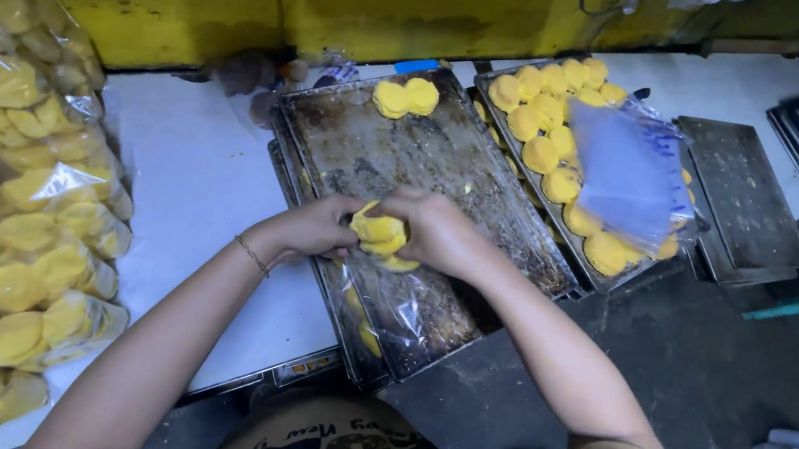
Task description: Packing yellow cookies from metal trays into plastic bags.
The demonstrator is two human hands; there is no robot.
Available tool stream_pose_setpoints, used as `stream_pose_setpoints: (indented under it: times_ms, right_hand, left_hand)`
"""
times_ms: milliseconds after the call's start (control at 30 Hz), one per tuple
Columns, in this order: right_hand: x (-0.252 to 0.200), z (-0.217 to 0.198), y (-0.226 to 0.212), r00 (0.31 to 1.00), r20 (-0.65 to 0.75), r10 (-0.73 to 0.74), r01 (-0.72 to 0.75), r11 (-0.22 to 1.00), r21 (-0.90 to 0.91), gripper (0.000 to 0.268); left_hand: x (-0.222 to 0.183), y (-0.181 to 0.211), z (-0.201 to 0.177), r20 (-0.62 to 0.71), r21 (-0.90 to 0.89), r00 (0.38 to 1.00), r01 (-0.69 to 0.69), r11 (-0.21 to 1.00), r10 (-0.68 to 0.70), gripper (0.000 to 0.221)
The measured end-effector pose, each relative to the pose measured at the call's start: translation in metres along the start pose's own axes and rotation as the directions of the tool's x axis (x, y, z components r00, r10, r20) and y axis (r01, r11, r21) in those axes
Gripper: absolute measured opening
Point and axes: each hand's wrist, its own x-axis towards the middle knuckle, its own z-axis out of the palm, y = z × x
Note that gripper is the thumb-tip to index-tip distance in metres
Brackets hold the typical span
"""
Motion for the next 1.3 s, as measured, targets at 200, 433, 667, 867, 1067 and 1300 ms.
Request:
stream_pose_setpoints:
  times_ms: [200, 433, 667, 867, 1067, 1300]
  right_hand:
    - [0.007, 0.022, 0.063, 0.942, -0.273, 0.196, -0.123, 0.957, 0.263, 0.078]
    - [0.02, 0.012, 0.044, 0.956, 0.292, 0.018, 0.106, 0.909, -0.403, 0.025]
    - [0.024, -0.02, 0.046, 0.87, 0.492, -0.028, 0.173, 0.952, -0.251, 0.038]
    - [0.015, -0.011, 0.037, 0.888, 0.434, -0.153, 0.374, 0.79, -0.486, 0.014]
    - [0.029, -0.007, 0.039, 0.798, 0.424, -0.428, 0.597, 0.657, -0.46, 0.015]
    - [0.037, 0.006, 0.045, 0.849, 0.319, -0.421, 0.518, 0.783, -0.345, 0.007]
  left_hand:
    - [0.018, -0.03, -0.013, -0.005, -0.296, 1.0, -0.016, 0.955, 0.015, 0.035]
    - [-0.012, 0.064, 0.031, -0.128, 0.428, 0.958, -0.181, 0.885, 0.258, 0.069]
    - [-0.037, 0.094, 0.082, -0.318, 0.439, 0.874, -0.206, 0.874, 0.366, 0.066]
    - [-0.051, 0.116, 0.113, -0.282, 0.733, 0.795, -0.183, 0.655, 0.537, 0.05]
    - [-0.001, 0.053, 0.073, -0.438, 0.884, 0.797, 0.298, 0.361, 0.416, 0.015]
    - [-0.072, 0.157, 0.129, -0.369, 0.761, 0.842, 0.031, 0.648, 0.393, 0.042]
